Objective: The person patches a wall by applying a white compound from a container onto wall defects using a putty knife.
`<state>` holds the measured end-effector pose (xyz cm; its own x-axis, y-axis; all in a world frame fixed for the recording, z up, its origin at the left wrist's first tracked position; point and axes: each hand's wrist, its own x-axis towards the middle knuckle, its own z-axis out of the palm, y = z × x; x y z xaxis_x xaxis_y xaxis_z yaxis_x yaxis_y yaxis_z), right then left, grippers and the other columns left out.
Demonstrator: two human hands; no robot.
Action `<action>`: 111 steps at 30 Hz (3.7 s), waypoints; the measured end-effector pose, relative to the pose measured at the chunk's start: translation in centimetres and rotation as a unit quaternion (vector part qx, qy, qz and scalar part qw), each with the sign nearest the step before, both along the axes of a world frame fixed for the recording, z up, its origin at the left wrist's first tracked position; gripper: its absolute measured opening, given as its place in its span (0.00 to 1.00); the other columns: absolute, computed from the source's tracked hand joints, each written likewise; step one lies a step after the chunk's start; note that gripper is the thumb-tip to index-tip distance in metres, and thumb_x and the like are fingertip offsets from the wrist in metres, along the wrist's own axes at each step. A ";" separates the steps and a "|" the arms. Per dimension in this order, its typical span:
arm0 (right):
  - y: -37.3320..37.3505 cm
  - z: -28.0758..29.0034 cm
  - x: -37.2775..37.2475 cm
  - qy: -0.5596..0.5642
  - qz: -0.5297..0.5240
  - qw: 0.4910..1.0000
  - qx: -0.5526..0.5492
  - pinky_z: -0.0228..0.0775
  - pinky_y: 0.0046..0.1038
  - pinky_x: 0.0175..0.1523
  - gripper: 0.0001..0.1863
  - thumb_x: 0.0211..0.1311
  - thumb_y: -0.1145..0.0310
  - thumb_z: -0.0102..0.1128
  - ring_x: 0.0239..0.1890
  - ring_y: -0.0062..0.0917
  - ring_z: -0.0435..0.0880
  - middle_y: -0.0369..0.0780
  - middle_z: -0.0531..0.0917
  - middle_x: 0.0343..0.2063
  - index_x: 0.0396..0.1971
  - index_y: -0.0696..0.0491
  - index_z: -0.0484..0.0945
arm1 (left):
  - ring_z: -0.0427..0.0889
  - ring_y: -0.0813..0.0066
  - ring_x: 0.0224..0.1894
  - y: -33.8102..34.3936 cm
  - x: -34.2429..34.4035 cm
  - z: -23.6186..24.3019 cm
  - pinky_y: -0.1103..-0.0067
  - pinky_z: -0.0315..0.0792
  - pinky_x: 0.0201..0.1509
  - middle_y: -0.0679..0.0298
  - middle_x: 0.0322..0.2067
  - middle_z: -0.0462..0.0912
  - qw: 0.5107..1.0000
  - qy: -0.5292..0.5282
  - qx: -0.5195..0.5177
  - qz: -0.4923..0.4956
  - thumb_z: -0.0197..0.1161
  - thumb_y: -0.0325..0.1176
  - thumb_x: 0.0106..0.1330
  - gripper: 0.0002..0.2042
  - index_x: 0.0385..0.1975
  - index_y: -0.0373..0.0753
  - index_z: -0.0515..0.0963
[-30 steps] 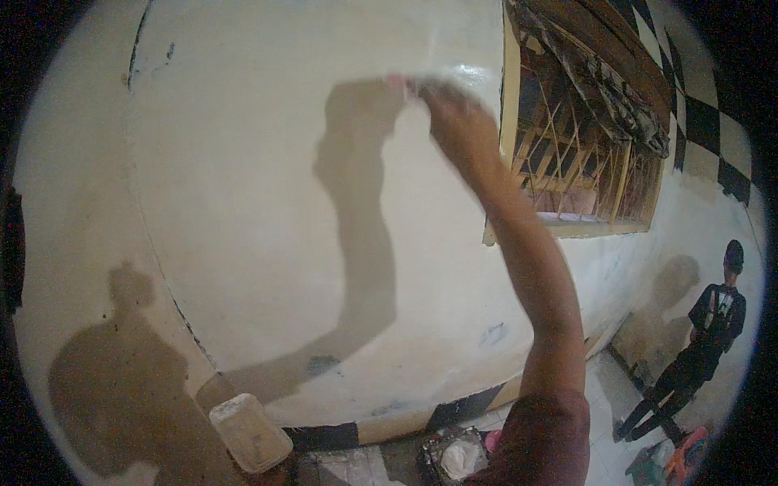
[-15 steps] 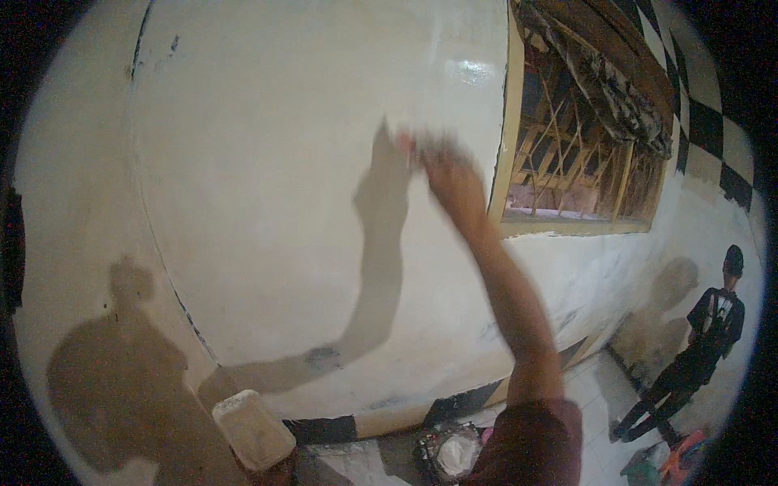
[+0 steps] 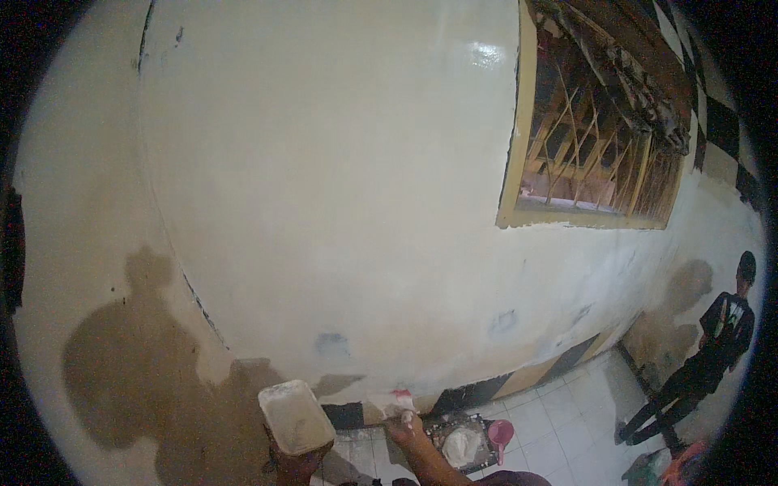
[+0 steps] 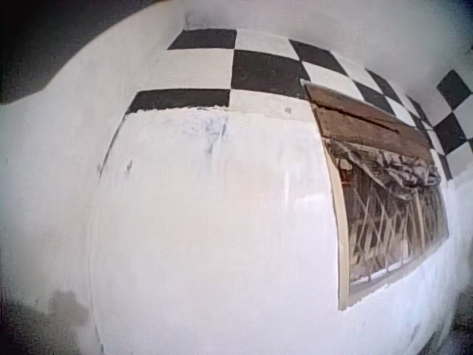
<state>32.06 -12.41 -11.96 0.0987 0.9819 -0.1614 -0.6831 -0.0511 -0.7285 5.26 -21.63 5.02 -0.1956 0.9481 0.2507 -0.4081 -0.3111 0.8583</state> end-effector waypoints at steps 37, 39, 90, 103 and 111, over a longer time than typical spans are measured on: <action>-1.3 30.7 -9.7 -0.600 0.028 0.725 0.336 0.77 0.37 0.38 0.19 0.58 0.74 0.58 0.32 0.43 0.86 0.51 0.83 0.30 0.51 0.60 0.72 | 0.73 0.60 0.58 4.7 0.3 2.9 0.57 0.65 0.64 0.61 0.56 0.74 0.864 -0.473 -0.077 -0.154 0.43 0.56 0.70 0.27 0.62 0.47 0.66; -0.8 31.4 -9.8 -0.588 0.070 0.752 0.289 0.77 0.35 0.38 0.21 0.58 0.73 0.59 0.31 0.41 0.87 0.52 0.84 0.30 0.52 0.62 0.71 | 0.75 0.62 0.57 4.8 0.1 2.6 0.60 0.66 0.63 0.60 0.55 0.75 0.868 -0.471 -0.091 -0.131 0.41 0.54 0.71 0.26 0.62 0.46 0.67; -0.2 27.5 -9.7 -0.483 0.027 0.826 0.289 0.73 0.24 0.36 0.26 0.51 0.74 0.60 0.30 0.21 0.81 0.44 0.83 0.30 0.53 0.61 0.74 | 0.78 0.65 0.52 4.3 -0.4 2.0 0.66 0.70 0.60 0.61 0.50 0.78 0.939 -0.314 -0.113 -0.088 0.46 0.49 0.72 0.22 0.58 0.42 0.69; 0.3 26.5 -10.1 -0.471 0.162 0.845 0.196 0.73 0.23 0.37 0.27 0.53 0.74 0.58 0.31 0.19 0.81 0.45 0.84 0.32 0.56 0.60 0.72 | 0.74 0.63 0.57 5.1 -0.1 1.2 0.62 0.67 0.63 0.59 0.54 0.75 0.898 -0.396 -0.123 -0.144 0.44 0.50 0.73 0.23 0.60 0.42 0.68; -0.3 28.1 -10.0 -0.556 0.142 0.793 0.206 0.72 0.23 0.31 0.25 0.54 0.75 0.58 0.25 0.18 0.80 0.43 0.84 0.32 0.55 0.59 0.74 | 0.74 0.64 0.58 4.5 0.2 2.2 0.63 0.66 0.65 0.60 0.56 0.74 0.902 -0.383 -0.131 -0.152 0.43 0.51 0.73 0.25 0.62 0.41 0.65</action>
<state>22.05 -12.75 16.14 -0.2796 0.9369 0.2097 0.3890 0.3102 -0.8675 5.50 -17.17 7.19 0.0627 0.9942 -0.0876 -0.9447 0.0874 0.3160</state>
